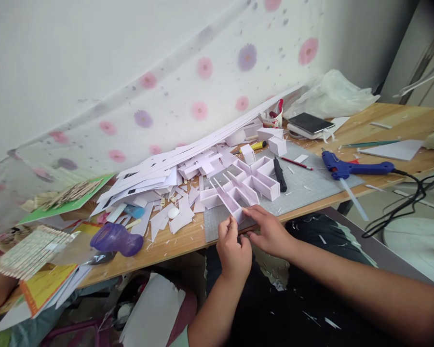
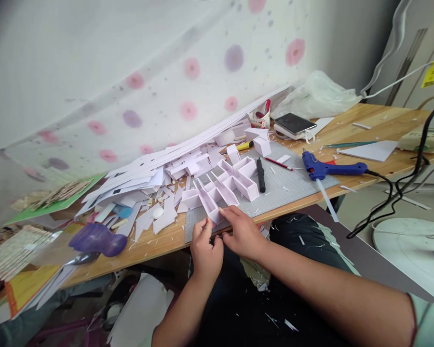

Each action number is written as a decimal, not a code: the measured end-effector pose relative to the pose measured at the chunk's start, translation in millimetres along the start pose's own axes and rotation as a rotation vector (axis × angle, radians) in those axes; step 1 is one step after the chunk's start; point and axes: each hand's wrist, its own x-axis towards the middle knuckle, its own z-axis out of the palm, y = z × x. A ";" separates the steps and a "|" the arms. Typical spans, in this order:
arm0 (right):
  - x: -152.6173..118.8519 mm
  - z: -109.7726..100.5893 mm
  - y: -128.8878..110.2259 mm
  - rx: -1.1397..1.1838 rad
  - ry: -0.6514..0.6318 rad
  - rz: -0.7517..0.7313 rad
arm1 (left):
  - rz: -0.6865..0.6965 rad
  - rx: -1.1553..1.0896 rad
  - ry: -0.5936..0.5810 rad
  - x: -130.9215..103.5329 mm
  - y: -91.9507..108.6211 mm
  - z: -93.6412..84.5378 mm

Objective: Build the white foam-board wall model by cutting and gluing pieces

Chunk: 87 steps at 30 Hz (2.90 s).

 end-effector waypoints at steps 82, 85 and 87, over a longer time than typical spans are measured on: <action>22.0 -74.7 -34.9 0.200 -0.147 -0.234 | -0.728 -1.523 -0.243 62.0 28.2 -61.8; 38.3 -78.7 -55.2 0.197 0.028 -0.289 | -0.638 -1.568 -0.395 59.1 43.5 -62.2; 43.4 -78.1 -62.6 0.167 0.120 -0.298 | -0.604 -1.564 -0.427 57.8 49.6 -61.9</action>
